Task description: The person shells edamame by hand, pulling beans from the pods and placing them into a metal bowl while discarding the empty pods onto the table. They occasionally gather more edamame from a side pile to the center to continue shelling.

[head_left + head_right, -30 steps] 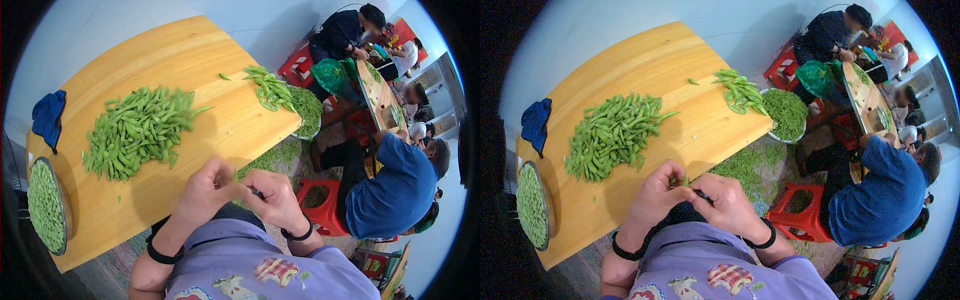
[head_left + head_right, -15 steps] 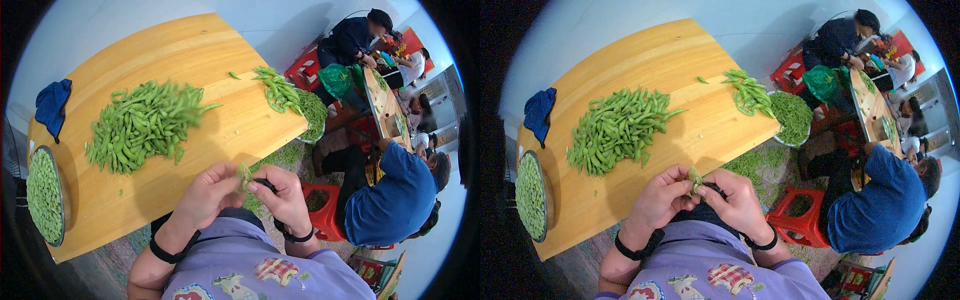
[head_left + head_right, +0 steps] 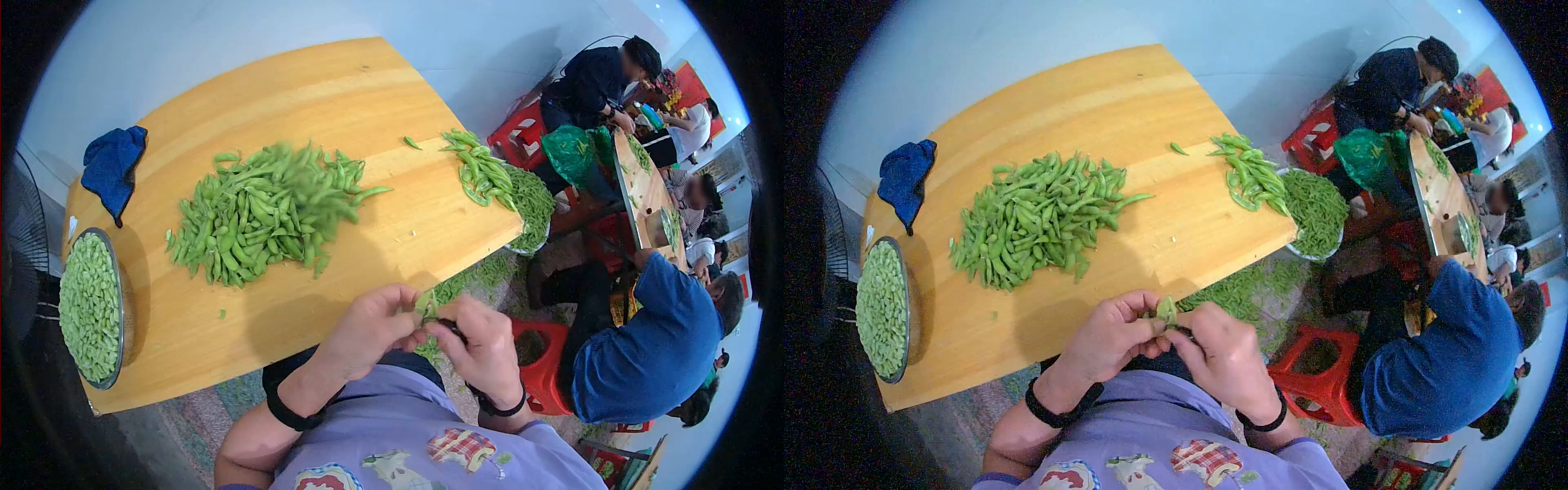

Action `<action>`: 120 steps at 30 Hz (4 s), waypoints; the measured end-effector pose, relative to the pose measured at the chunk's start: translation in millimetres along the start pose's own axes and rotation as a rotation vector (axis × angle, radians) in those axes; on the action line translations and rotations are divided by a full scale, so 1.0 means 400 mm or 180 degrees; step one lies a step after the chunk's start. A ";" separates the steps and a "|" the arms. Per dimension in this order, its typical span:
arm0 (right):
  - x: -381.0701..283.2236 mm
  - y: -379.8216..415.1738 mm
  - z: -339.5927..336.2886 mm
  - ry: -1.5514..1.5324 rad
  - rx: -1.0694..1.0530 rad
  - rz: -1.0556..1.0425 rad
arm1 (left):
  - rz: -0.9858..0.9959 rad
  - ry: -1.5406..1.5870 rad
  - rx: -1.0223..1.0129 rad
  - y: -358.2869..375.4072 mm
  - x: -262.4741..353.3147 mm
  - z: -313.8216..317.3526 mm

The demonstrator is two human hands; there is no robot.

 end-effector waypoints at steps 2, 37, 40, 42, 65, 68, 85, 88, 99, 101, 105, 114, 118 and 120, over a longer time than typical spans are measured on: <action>0.006 0.005 -0.030 0.0008 0.0276 0.0326 | 0.0173 -0.0403 0.0151 -0.004 0.013 0.000; 0.072 -0.148 0.094 -0.2433 -0.0825 0.1169 | 0.1138 -0.0380 0.0823 0.022 0.171 -0.111; 0.070 -0.149 0.099 -0.2533 -0.0899 0.1149 | 0.1235 -0.0419 0.0908 0.029 0.175 -0.117; 0.070 -0.146 0.101 -0.2600 -0.0948 0.1212 | 0.1255 -0.0500 0.0968 0.039 0.176 -0.118; 0.069 -0.091 0.127 -0.4879 -0.1301 0.1513 | 0.0840 0.0548 -0.0272 0.049 0.130 -0.088; 0.045 -0.098 0.109 -0.4001 -0.1338 0.1482 | 0.0581 0.0548 -0.0454 0.052 0.124 -0.097; 0.022 -0.103 0.110 -0.2861 -0.0532 0.1814 | 0.0562 0.0119 0.0257 0.059 0.092 -0.119; 0.038 -0.106 0.124 -0.2293 -0.0317 0.1207 | 0.0578 0.0309 0.0357 0.053 0.080 -0.119; -0.029 -0.111 0.145 0.0279 0.0117 -0.0184 | 0.0422 -0.0341 0.1270 0.056 0.062 -0.114; -0.029 -0.117 0.142 0.0120 0.0022 -0.0161 | 0.0410 -0.0053 0.1079 0.048 0.053 -0.124; -0.027 -0.125 0.124 -0.0173 -0.0110 0.0024 | 0.0525 0.0008 0.0650 0.049 0.048 -0.134; 0.016 -0.119 0.130 -0.0615 0.0344 0.0344 | 0.0187 0.0851 0.0382 0.057 0.062 -0.109; 0.061 -0.112 0.134 -0.1252 0.0523 0.0633 | 0.0655 0.0161 0.0299 0.062 0.057 -0.095; 0.056 -0.108 0.126 -0.1355 0.0625 0.0570 | 0.0748 0.0096 0.0468 0.064 0.054 -0.094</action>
Point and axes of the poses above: each hand's wrist, its own y-axis away from the middle knuckle, its own z-axis out of the palm, x = y × z, the point moved 4 cm from there along -y, towards the middle knuckle, and after that the axes turned 15 degrees about -y, right-handed, at the moved point
